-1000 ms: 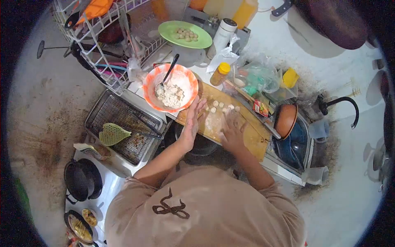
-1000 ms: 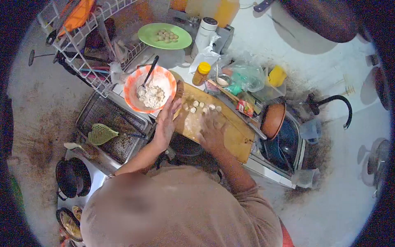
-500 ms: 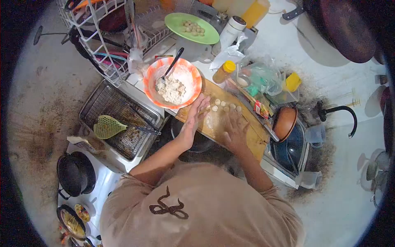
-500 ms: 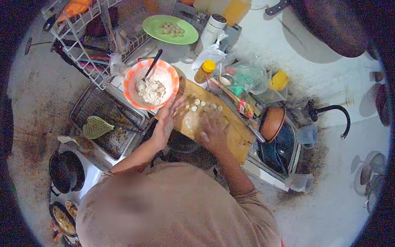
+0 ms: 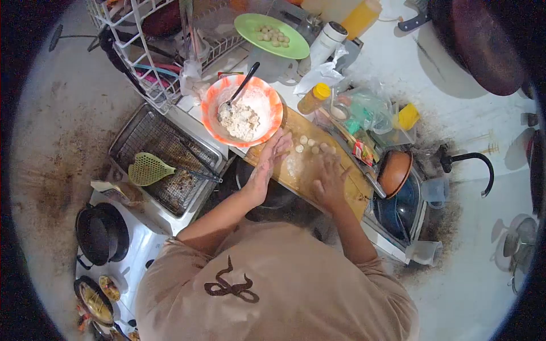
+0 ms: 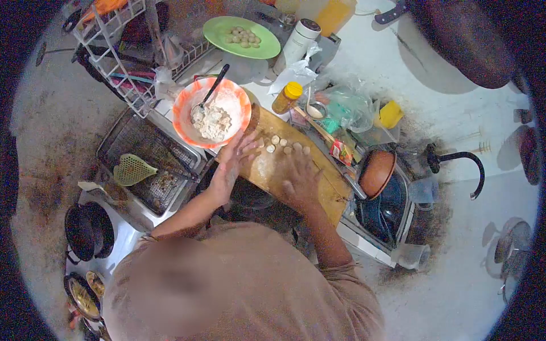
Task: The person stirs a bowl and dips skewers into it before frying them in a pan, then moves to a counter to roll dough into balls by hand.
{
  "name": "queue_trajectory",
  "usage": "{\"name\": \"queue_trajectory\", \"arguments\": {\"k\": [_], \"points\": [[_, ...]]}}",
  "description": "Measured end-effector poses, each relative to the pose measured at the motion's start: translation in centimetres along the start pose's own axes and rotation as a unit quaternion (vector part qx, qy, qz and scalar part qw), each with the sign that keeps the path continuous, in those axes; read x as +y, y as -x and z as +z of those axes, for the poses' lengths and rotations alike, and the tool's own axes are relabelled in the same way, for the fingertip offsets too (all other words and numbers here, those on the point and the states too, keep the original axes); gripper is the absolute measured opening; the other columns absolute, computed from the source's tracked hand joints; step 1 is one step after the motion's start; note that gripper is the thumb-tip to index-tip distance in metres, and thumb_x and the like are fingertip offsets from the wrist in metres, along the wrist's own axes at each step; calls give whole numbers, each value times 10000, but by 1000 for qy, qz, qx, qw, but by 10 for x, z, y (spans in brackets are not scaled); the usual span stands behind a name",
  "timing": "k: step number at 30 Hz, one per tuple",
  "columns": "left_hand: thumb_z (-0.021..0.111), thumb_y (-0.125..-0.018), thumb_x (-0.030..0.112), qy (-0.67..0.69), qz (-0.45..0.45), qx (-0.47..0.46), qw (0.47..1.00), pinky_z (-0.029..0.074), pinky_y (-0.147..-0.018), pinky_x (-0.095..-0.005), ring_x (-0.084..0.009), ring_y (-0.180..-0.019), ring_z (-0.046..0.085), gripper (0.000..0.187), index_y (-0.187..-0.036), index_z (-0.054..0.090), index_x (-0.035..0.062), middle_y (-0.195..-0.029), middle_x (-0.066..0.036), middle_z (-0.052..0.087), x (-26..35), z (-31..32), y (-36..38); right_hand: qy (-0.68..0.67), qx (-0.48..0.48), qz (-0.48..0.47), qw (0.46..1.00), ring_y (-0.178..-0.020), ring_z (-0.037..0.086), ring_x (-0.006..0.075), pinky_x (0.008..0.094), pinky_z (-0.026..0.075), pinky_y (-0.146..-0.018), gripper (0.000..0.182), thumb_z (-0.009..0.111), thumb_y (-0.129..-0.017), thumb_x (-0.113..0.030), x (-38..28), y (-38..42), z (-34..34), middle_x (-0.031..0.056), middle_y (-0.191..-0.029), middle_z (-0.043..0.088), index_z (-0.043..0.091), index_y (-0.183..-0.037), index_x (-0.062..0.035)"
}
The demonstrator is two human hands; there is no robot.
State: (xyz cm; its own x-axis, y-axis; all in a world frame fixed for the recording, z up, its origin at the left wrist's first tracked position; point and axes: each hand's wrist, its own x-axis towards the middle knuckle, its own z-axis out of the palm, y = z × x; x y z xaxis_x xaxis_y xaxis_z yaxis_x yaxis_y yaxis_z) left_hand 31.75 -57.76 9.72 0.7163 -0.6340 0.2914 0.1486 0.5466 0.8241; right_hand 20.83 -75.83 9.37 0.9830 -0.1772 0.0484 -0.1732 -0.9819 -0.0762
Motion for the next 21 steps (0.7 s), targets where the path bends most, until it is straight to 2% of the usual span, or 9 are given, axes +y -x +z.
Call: {"name": "queue_trajectory", "arguments": {"k": [3,6,9,12,15,18,21], "points": [[279,-731,675,2,-7,9,1000,190,-955,-421,-250,-1185,281,834,-1342,101,136,-1326,-121,244,-2,-3,4,65,15,77,995,-1272,69,344,637,-37,-909,585,372,-787,-323,15,-14,7,119,-1392,68,205,-1318,-142],[281,-732,672,5,-11,9,1000,197,-951,-418,-246,-1170,294,835,-1341,101,130,-1324,-117,248,-6,2,5,65,35,21,997,-1269,78,346,632,-54,-909,583,367,-790,-321,8,-32,11,122,-1390,85,200,-1320,-143],[289,-737,663,1,-4,-5,1000,205,-944,-417,-245,-1167,297,829,-1341,101,126,-1323,-115,253,-1,6,2,13,-3,-41,999,-1265,86,352,630,-78,-903,565,365,-796,-314,-10,-25,0,142,-1379,120,222,-1313,-134],[299,-742,653,-10,10,-8,1000,211,-937,-415,-248,-1167,304,821,-1339,105,123,-1318,-119,262,-4,1,-1,-8,80,23,997,-1254,143,345,559,6,-970,556,428,-786,-283,12,-12,6,172,-1349,198,270,-1291,-112],[274,-791,593,-22,17,-12,1000,200,-958,-408,-253,-1176,297,755,-1335,96,102,-1314,-142,258,0,-1,2,-199,253,56,945,-1224,228,346,445,139,-1003,557,520,-753,-220,38,-4,-5,190,-1298,295,328,-1259,-91],[273,-827,538,-24,21,-16,999,207,-967,-401,-255,-1173,304,697,-1334,93,94,-1305,-154,266,1,1,5,-175,174,124,961,-1174,346,303,336,280,-959,466,625,-691,-82,42,16,0,165,-1218,421,479,-1132,-39],[287,-846,492,-22,27,-27,999,225,-964,-396,-260,-1161,323,650,-1331,109,98,-1290,-157,291,-9,0,4,-170,135,83,973,-1086,437,311,359,341,-908,291,620,-684,-101,12,21,-4,170,-1095,518,591,-964,-24]]}}
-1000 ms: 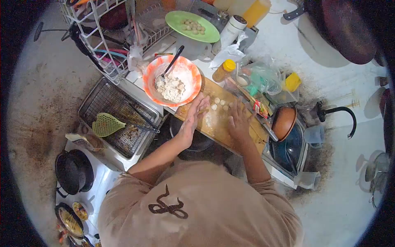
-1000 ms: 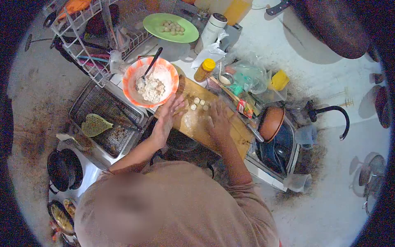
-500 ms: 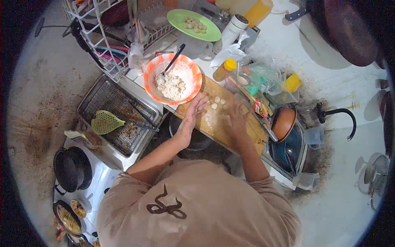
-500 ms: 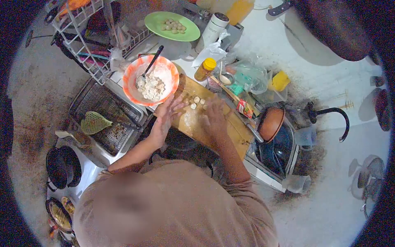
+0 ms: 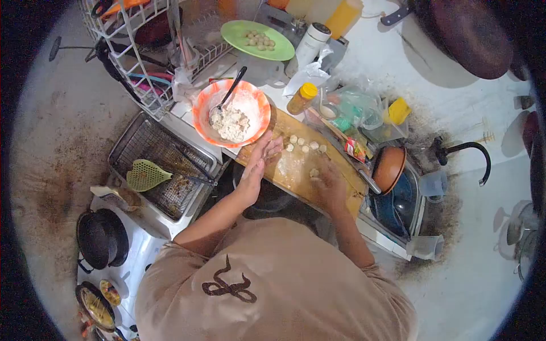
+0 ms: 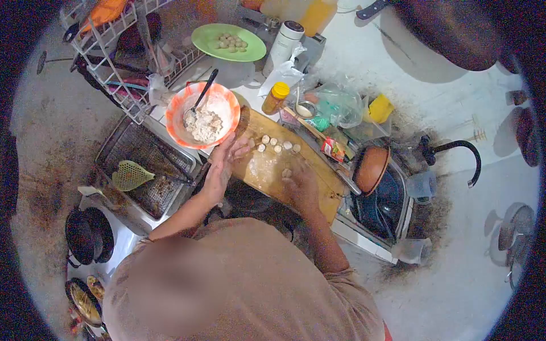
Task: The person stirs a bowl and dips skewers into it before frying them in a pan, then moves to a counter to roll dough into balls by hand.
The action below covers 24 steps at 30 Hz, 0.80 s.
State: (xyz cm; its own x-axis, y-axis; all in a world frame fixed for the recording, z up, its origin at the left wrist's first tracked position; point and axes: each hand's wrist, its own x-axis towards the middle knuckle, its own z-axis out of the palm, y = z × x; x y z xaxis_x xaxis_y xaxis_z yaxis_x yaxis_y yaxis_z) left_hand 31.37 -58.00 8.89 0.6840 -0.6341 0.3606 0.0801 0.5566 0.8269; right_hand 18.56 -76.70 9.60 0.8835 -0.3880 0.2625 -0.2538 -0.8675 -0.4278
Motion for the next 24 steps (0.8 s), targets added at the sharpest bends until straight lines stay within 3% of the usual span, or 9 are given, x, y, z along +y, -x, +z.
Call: {"name": "queue_trajectory", "arguments": {"k": [3,6,9,12,15,17,18,21,24], "points": [[299,-854,465,69,-14,5,997,237,-963,-397,-264,-1147,345,619,-1324,135,99,-1275,-157,316,-6,5,-1,-5,-18,-38,999,-1003,458,311,364,362,-871,317,577,-695,-106,8,3,15,163,-1007,545,572,-1008,-51],[314,-857,439,154,-63,21,986,250,-960,-399,-260,-1136,362,590,-1317,160,103,-1273,-150,323,-6,14,-4,41,-10,-22,999,-880,511,287,364,403,-758,186,598,-646,-59,0,-2,11,136,-853,591,629,-827,-29],[320,-864,412,222,-135,52,964,272,-949,-389,-242,-1128,372,558,-1314,177,116,-1277,-135,323,-4,24,-7,50,8,-40,998,-854,516,271,353,402,-733,163,577,-650,-42,8,-6,16,106,-825,595,635,-802,-43],[319,-871,385,276,-193,85,938,297,-933,-377,-222,-1125,377,516,-1303,207,128,-1273,-116,331,-19,29,-11,-40,23,-13,999,-866,517,272,359,398,-772,216,517,-655,-51,12,-12,22,103,-818,599,618,-843,-84],[322,-849,486,319,-227,74,917,369,-884,-389,-239,-1064,440,486,-1181,358,133,-1178,-93,434,-18,41,-20,-95,21,-187,978,-944,502,267,359,386,-799,346,504,-664,-28,-40,-20,-9,115,-911,588,563,-1002,-74],[300,-838,532,375,-236,31,896,379,-870,-388,-245,-1046,456,528,-1166,380,126,-1157,-92,454,-17,49,-24,-57,5,-187,981,-985,486,278,346,379,-828,375,495,-716,-54,-68,-16,-14,119,-981,565,518,-1088,-85],[253,-799,613,338,-252,86,903,386,-872,-379,-238,-1030,472,637,-1155,402,106,-1116,-88,482,-12,56,-26,-38,-2,-187,982,-1005,478,283,340,376,-843,391,491,-741,-67,-77,-15,-17,121,-1016,554,495,-1132,-90],[230,-784,631,298,-295,124,900,395,-875,-365,-218,-1024,479,676,-1144,415,89,-1078,-86,501,-4,57,-34,-48,36,-184,981,-1077,439,282,357,337,-903,467,498,-751,-62,-87,-15,-35,127,-1123,503,410,-1209,-80],[219,-790,623,328,-274,201,882,401,-879,-350,-212,-1033,478,695,-1139,425,60,-1070,-98,509,-17,53,-37,-183,78,-138,970,-1116,409,285,385,283,-950,467,506,-757,-71,-69,-19,-39,123,-1149,492,398,-1212,-61]]}}
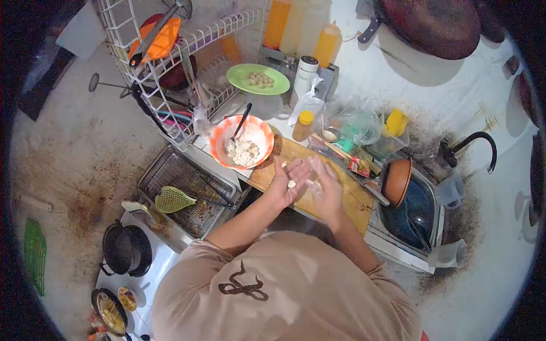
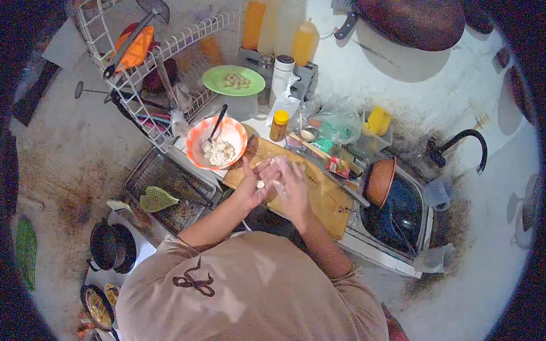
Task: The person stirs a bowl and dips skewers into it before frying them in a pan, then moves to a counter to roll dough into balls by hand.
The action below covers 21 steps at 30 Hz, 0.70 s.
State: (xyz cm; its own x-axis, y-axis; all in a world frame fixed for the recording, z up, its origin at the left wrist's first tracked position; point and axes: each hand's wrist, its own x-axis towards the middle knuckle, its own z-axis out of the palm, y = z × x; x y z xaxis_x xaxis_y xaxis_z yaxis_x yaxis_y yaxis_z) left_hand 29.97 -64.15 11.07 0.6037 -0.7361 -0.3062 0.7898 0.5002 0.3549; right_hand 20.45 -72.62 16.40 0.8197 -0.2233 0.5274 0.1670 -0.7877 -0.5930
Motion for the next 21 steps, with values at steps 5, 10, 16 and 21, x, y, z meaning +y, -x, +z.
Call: {"name": "queue_trajectory", "arguments": {"k": [5,10,16,21], "points": [[187,-772,653,37,-7,-39,999,362,-918,-368,-230,-1064,457,751,-1155,412,48,-1113,-115,492,-6,-3,-3,2,-95,-43,995,-1185,315,325,433,190,-990,562,543,-698,-46,21,6,-4,173,-1264,352,357,-1229,-49],[147,-742,691,-6,34,-155,987,287,-968,-389,-253,-1125,399,807,-1214,351,69,-1210,-129,421,-15,23,16,-18,-34,-8,999,-1234,168,393,432,113,-1016,599,588,-664,-87,12,18,22,236,-1314,227,375,-1223,-53],[174,-687,749,-128,148,-292,936,192,-1001,-395,-288,-1197,302,908,-1317,171,96,-1299,-173,303,-12,40,34,137,192,-18,972,-1002,428,326,422,296,-891,558,644,-571,-114,-9,29,1,146,-1052,485,503,-1109,-67],[164,-703,736,-260,272,-325,868,153,-1010,-389,-303,-1218,260,888,-1333,106,114,-1324,-197,237,-15,52,44,18,185,-59,981,-818,485,286,368,398,-744,408,650,-555,-65,-7,31,2,100,-849,540,594,-959,-63]]}}
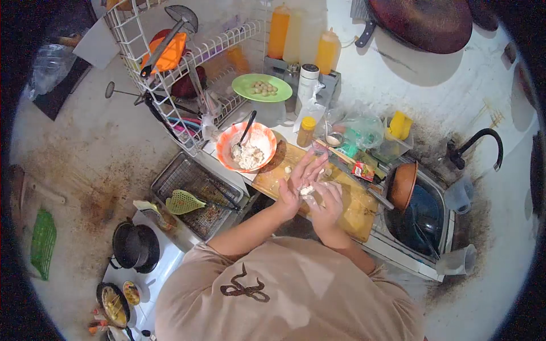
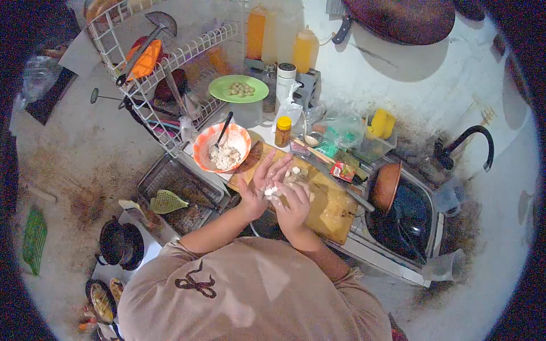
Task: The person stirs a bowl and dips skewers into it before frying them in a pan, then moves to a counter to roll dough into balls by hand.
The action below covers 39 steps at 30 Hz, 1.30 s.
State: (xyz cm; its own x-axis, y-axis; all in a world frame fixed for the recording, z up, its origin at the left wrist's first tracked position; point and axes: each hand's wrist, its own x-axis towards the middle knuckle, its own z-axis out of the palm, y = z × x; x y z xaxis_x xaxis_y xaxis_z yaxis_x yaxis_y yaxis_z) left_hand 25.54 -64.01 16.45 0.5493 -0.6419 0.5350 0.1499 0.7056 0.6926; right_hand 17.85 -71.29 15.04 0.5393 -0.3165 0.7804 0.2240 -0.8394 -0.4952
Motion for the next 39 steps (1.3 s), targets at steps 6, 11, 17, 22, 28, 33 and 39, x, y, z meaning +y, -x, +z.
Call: {"name": "queue_trajectory", "arguments": {"k": [6,11,17,22,28,33,39], "points": [[213,-758,669,-36,-41,101,993,205,-1000,-398,-297,-1218,258,779,-1313,158,125,-1282,-187,297,4,-2,5,-65,-36,-30,997,-746,487,278,349,410,-667,318,555,-610,-8,-9,5,13,96,-812,529,609,-921,-47],[175,-793,615,179,-148,250,940,293,-963,-396,-270,-1168,339,714,-1277,233,94,-1219,-163,382,6,-19,14,41,-211,-19,976,-869,432,271,417,325,-777,299,543,-637,-47,-18,10,28,102,-946,508,598,-931,-55],[198,-763,628,220,-105,309,919,247,-1000,-366,-226,-1186,310,748,-1290,228,98,-1305,-102,295,-8,-47,26,108,-203,-83,970,-1137,319,350,462,202,-917,435,479,-746,-191,-39,-40,1,171,-1243,358,449,-1159,-60],[203,-796,606,322,-84,203,921,251,-990,-364,-223,-1185,309,701,-1296,230,115,-1313,-83,289,-5,-27,24,43,-369,-80,925,-1232,144,406,588,53,-945,772,543,-681,-360,-33,-38,38,185,-1332,223,203,-1297,-41],[200,-811,598,276,-98,190,937,255,-980,-366,-225,-1185,307,678,-1299,231,128,-1316,-68,289,5,-27,36,24,-357,-58,932,-1266,60,355,554,70,-974,851,538,-694,-373,-18,-27,43,237,-1339,143,86,-1305,10],[155,-783,647,281,-147,226,921,245,-980,-394,-235,-1197,284,732,-1307,216,140,-1318,-69,283,-23,-45,34,-115,-365,-72,921,-1252,96,384,547,61,-976,832,447,-734,-461,-28,-37,33,246,-1337,138,72,-1306,13],[139,-775,656,275,-131,197,932,220,-991,-411,-255,-1203,269,739,-1311,199,151,-1321,-87,269,-13,-18,19,-112,-236,17,965,-1219,162,434,561,75,-965,839,422,-722,-488,6,-42,43,239,-1341,144,58,-1317,-23]]}}
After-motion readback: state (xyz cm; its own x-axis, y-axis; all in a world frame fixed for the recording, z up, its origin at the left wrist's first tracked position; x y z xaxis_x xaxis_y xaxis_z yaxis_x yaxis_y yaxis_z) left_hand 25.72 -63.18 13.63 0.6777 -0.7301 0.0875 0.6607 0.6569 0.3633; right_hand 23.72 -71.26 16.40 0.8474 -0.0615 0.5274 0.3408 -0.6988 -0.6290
